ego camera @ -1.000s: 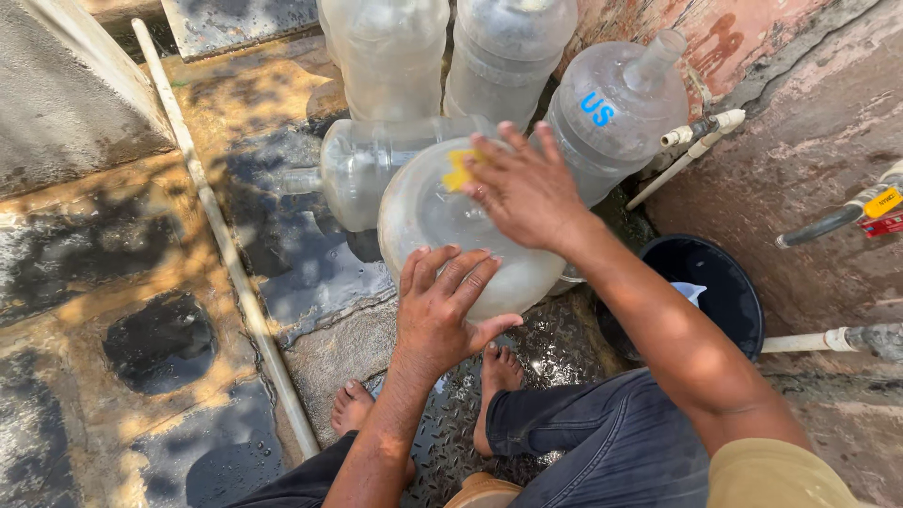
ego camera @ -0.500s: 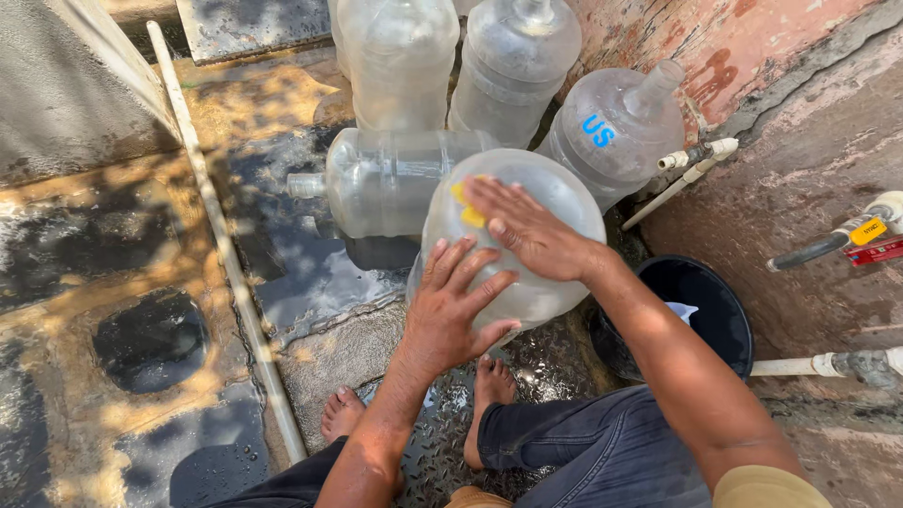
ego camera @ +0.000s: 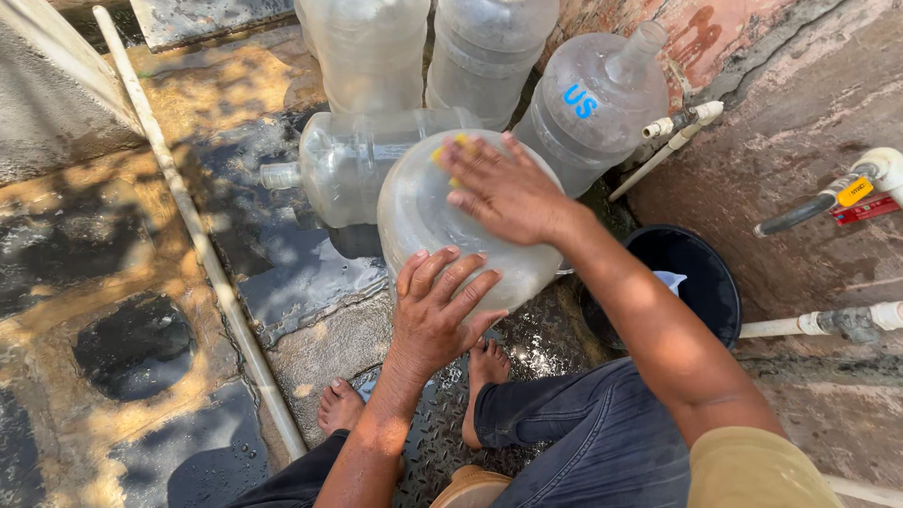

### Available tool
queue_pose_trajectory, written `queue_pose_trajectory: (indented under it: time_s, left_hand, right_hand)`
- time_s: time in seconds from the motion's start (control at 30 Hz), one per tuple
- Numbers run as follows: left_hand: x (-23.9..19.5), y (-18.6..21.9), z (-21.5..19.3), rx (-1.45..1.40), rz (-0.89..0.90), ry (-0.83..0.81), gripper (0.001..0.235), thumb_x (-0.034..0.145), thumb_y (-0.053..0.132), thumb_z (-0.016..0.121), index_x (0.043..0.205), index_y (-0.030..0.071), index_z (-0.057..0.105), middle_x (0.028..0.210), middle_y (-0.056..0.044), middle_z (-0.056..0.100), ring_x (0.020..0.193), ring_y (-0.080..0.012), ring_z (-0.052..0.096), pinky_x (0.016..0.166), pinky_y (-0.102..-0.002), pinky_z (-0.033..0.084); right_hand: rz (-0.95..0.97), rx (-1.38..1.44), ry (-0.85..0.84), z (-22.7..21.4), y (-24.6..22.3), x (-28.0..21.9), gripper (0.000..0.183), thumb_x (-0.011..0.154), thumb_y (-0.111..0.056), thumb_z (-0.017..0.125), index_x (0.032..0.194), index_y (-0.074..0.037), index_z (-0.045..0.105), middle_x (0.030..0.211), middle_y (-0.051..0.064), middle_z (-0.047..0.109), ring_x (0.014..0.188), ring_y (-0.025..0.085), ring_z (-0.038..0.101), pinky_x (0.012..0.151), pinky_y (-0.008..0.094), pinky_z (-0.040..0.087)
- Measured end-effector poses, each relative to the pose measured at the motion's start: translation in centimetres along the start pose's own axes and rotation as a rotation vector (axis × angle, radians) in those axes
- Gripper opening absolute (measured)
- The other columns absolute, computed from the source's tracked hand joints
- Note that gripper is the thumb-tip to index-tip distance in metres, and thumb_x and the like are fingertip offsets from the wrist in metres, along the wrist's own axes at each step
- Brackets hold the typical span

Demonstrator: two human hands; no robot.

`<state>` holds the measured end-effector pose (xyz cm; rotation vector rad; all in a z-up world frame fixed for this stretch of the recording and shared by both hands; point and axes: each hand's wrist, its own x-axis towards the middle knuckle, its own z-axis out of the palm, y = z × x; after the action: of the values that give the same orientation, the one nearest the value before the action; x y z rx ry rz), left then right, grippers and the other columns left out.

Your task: The person scrubs the exterior of plastic water jugs using a yellow sponge and water while sitting on the floor.

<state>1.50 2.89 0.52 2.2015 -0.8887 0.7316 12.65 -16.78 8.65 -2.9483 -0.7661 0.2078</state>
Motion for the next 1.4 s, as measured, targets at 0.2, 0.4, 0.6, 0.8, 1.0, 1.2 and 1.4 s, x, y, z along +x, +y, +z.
queue_pose_trajectory:
  time_s: [0.2,0.4,0.6,0.8,1.0,1.2,1.4]
  left_hand:
    - [1.2,1.3,0.1,0.054,0.021,0.062,0.057,0.086,0.056,0.083,0.133,0.030,0.065,0.139,0.003,0.058,0.134,-0.0218,0.047,0.119,-0.045,0.029]
    - [1.9,1.7,-1.5,0.035,0.013,-0.121,0.067,0.084,0.056,0.081,0.142,0.026,0.064,0.146,0.003,0.057,0.135,-0.0202,0.047,0.121,-0.043,0.026]
    - [2.9,1.6,-3.2,0.101,-0.111,-0.163,0.072,0.077,0.059,0.079,0.139,0.028,0.060,0.145,0.001,0.056,0.143,-0.0251,0.041,0.122,-0.054,0.018]
    - [3.1,0.4,-3.9,-0.064,-0.162,-0.218,0.076,0.080,0.069,0.079,0.138,0.024,0.061,0.149,0.000,0.053,0.144,-0.0229,0.038,0.125,-0.050,0.019]
    - [3.9,-0.4,-3.0,-0.147,-0.280,-0.037,0.085,0.074,0.057,0.082,0.141,0.011,0.056,0.157,-0.017,0.044,0.155,-0.0382,0.028,0.127,-0.060,0.016]
    - [3.1,-0.9,-2.2,-0.122,-0.259,0.028,0.102,0.076,0.052,0.083,0.154,0.002,0.041,0.159,-0.017,0.043,0.156,-0.0395,0.029,0.129,-0.059,0.020]
    - [2.5,-1.6,-3.3,-0.166,-0.310,0.070,0.101,0.079,0.054,0.083,0.154,0.001,0.041,0.156,-0.017,0.045,0.153,-0.0391,0.031,0.127,-0.055,0.024]
  right_hand:
    - [0.086,0.242,0.373,-1.0,5.8,-4.7,0.033,0.100,-0.011,0.065,0.132,-0.016,0.070,0.140,0.005,0.067,0.127,0.024,0.069,0.109,0.037,0.053]
    - [0.817,0.639,0.888,13.1,16.9,-4.2,0.019,0.102,-0.004,0.065,0.121,-0.005,0.065,0.112,0.010,0.073,0.089,0.019,0.076,0.079,0.030,0.059]
    - [1.118,0.521,0.380,31.7,19.3,-3.4,0.018,0.104,-0.004,0.061,0.122,-0.007,0.061,0.114,0.009,0.070,0.095,0.018,0.073,0.085,0.031,0.058]
    - [0.995,0.902,0.375,31.7,19.4,-3.8,0.016,0.106,-0.004,0.058,0.122,-0.008,0.058,0.117,0.008,0.066,0.102,0.018,0.070,0.091,0.031,0.057]
    - [0.170,1.133,0.815,8.1,12.8,-5.5,0.020,0.107,-0.007,0.054,0.128,-0.007,0.055,0.137,0.013,0.060,0.123,0.022,0.061,0.107,0.037,0.050]
    - [-0.145,0.167,0.030,-0.9,-3.5,-5.0,0.079,0.108,-0.054,0.033,0.160,0.005,0.020,0.167,0.026,0.016,0.156,0.034,0.010,0.123,0.047,0.001]
    - [0.030,-0.188,0.044,-2.1,-2.2,-7.3,0.062,0.105,-0.046,0.029,0.158,-0.015,0.029,0.169,0.012,0.016,0.155,0.034,0.009,0.120,0.055,-0.001]
